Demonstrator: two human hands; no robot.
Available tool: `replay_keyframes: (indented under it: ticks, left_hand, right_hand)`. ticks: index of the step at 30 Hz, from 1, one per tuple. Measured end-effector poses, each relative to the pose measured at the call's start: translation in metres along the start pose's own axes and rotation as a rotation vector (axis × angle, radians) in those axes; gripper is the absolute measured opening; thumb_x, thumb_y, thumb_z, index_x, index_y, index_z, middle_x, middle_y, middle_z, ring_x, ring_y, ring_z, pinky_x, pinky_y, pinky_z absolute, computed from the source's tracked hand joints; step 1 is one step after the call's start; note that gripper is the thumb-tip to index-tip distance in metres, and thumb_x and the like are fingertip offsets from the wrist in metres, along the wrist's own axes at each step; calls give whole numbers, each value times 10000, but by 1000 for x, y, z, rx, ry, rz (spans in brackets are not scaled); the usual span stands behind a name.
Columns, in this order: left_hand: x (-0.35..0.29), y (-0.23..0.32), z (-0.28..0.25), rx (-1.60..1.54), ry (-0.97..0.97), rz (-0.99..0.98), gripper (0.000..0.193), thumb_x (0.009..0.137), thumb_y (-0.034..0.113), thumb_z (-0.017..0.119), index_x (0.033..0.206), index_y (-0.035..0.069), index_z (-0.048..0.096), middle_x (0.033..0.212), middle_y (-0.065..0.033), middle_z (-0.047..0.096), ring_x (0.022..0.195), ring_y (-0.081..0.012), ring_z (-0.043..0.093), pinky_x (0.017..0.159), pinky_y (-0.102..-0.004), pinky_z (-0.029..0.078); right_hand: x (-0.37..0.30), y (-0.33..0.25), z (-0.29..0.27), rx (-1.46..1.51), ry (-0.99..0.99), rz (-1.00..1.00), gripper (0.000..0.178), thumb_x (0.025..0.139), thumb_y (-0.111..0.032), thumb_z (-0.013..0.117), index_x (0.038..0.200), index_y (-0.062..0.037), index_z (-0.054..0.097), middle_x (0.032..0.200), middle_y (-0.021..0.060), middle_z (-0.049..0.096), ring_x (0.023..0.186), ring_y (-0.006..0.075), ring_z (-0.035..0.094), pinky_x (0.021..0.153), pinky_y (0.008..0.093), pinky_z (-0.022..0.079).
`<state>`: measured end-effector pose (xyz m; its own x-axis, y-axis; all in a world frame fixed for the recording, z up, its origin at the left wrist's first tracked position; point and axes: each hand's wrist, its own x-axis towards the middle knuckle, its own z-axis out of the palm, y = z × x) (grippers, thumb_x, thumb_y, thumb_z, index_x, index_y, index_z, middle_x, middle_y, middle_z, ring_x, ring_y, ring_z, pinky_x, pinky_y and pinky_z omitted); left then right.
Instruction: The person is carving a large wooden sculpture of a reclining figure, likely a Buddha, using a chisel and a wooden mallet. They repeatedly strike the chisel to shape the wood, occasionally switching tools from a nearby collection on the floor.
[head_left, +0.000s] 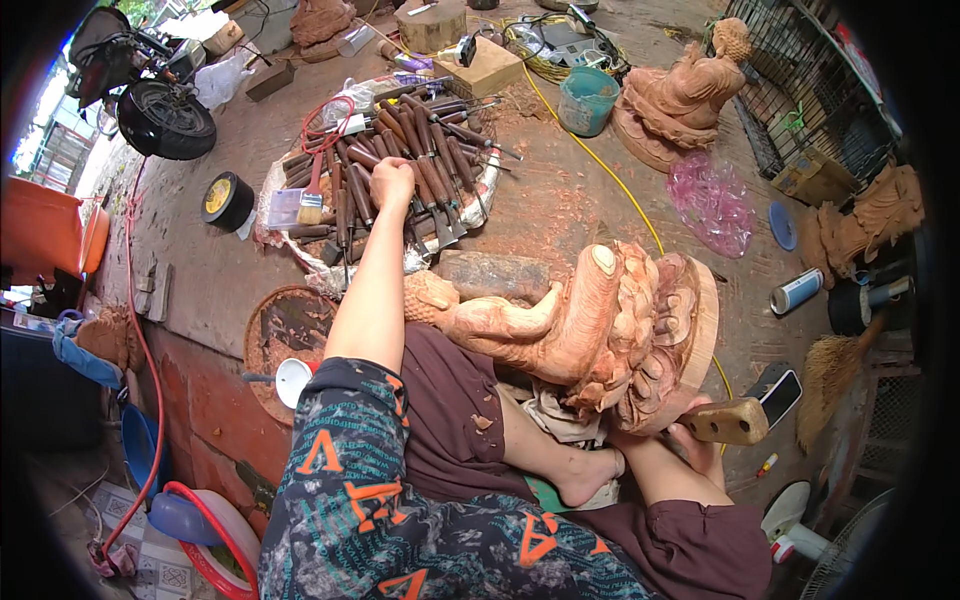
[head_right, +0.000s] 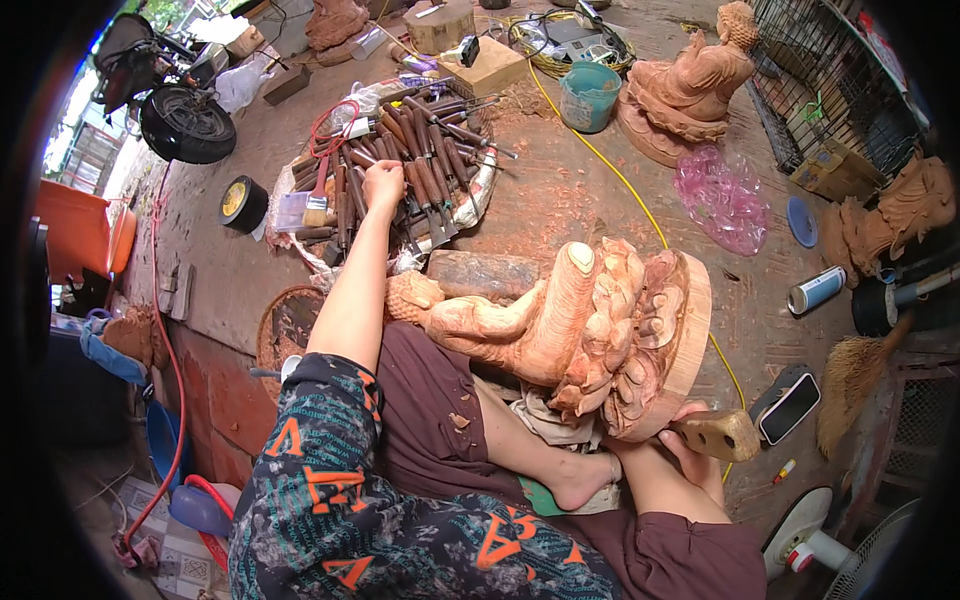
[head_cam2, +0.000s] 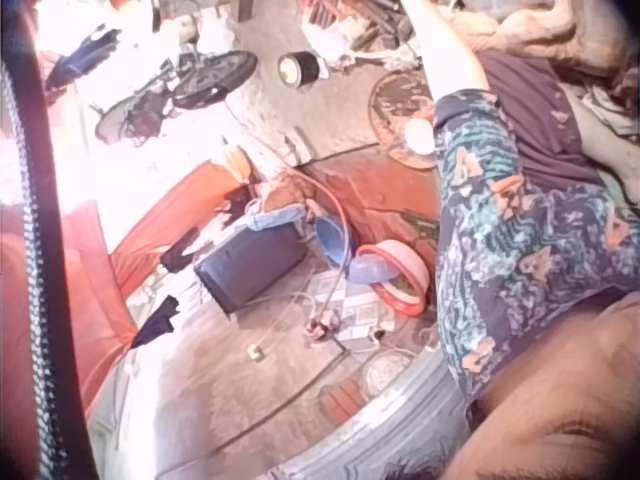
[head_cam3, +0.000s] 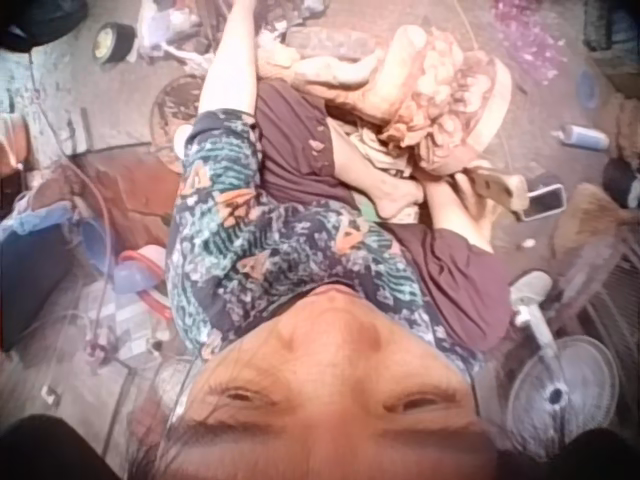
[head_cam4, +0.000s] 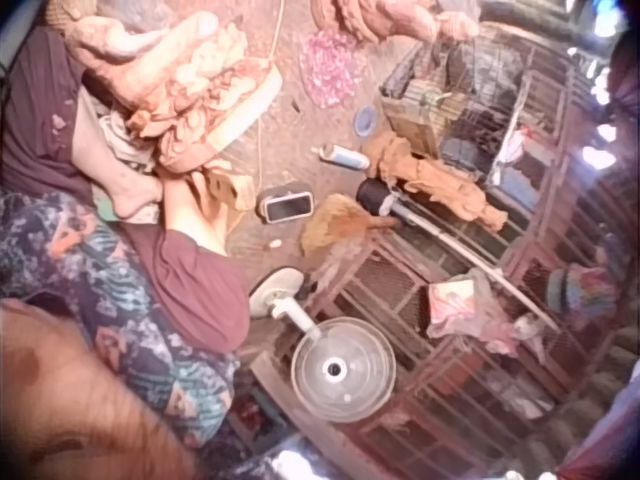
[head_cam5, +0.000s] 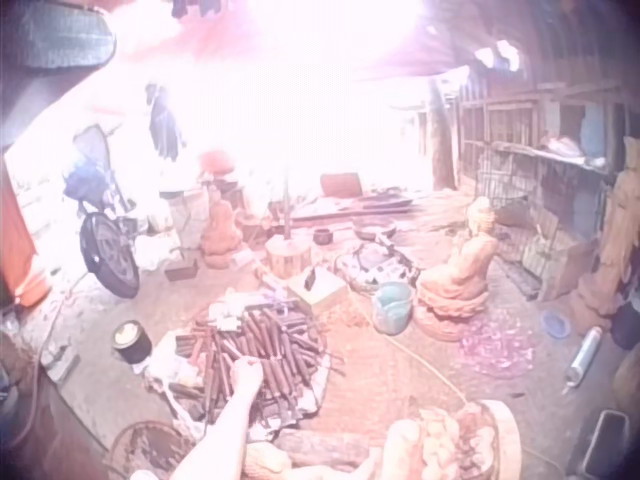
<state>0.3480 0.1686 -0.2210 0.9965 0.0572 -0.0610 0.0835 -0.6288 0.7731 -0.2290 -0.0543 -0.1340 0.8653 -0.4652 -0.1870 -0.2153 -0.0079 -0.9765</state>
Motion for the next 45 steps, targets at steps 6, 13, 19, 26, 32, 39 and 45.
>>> replay_keyframes:
  ticks: [6, 13, 19, 26, 32, 39, 45]
  left_hand:
    - [-18, 2, 5, 71, -111, -18, 336, 849, 290, 599, 1111, 89, 655, 835, -103, 710, 664, -188, 694, 677, -330, 530]
    - [-20, 7, 2, 76, -111, -101, 250, 847, 262, 626, 989, 78, 719, 751, -71, 706, 621, -155, 693, 583, -293, 545]
    - [-4, -11, -2, -59, 117, -103, 169, 756, 172, 702, 894, 82, 742, 871, -127, 716, 885, -245, 686, 803, -352, 524]
    - [13, -23, 7, -366, 260, -75, 271, 745, 66, 664, 1010, 92, 714, 930, -107, 714, 853, -218, 679, 784, -335, 507]
    - [23, -32, 7, -309, 266, -52, 291, 762, 67, 618, 1031, 130, 710, 938, -99, 714, 861, -227, 679, 794, -350, 506]
    - [15, -12, -10, 247, 484, 141, 216, 797, 134, 637, 1000, 138, 710, 940, -107, 697, 897, -283, 658, 801, -410, 506]
    - [2, 4, -3, 226, 86, 285, 211, 808, 211, 612, 940, 91, 725, 895, -174, 693, 896, -318, 668, 819, -399, 510]
  right_hand:
    - [-1, 1, -1, 41, 21, 7, 295, 799, 14, 663, 1020, -57, 481, 967, 32, 542, 932, 115, 522, 837, 271, 425]
    - [-2, 3, -5, -13, 25, 12, 300, 794, 5, 668, 1020, -56, 480, 961, 31, 538, 909, 111, 513, 824, 261, 418]
    - [-1, -1, 1, 62, 17, 29, 287, 803, 8, 655, 1021, -54, 478, 956, 32, 536, 912, 110, 509, 826, 262, 414]
    - [1, -7, 2, 47, 27, 26, 272, 803, 0, 654, 1002, -57, 478, 948, 32, 543, 893, 110, 508, 815, 263, 414]
    - [0, -4, 2, 45, 48, 11, 268, 794, -5, 662, 990, -61, 487, 933, 30, 545, 880, 114, 504, 817, 268, 409]
    - [-2, -5, -2, -5, 64, 55, 290, 772, 10, 671, 981, -64, 485, 941, 36, 517, 893, 120, 485, 829, 265, 392]
    - [-1, -9, 1, -21, 68, 45, 292, 764, 23, 670, 972, -66, 487, 919, 38, 506, 875, 120, 474, 812, 257, 385]
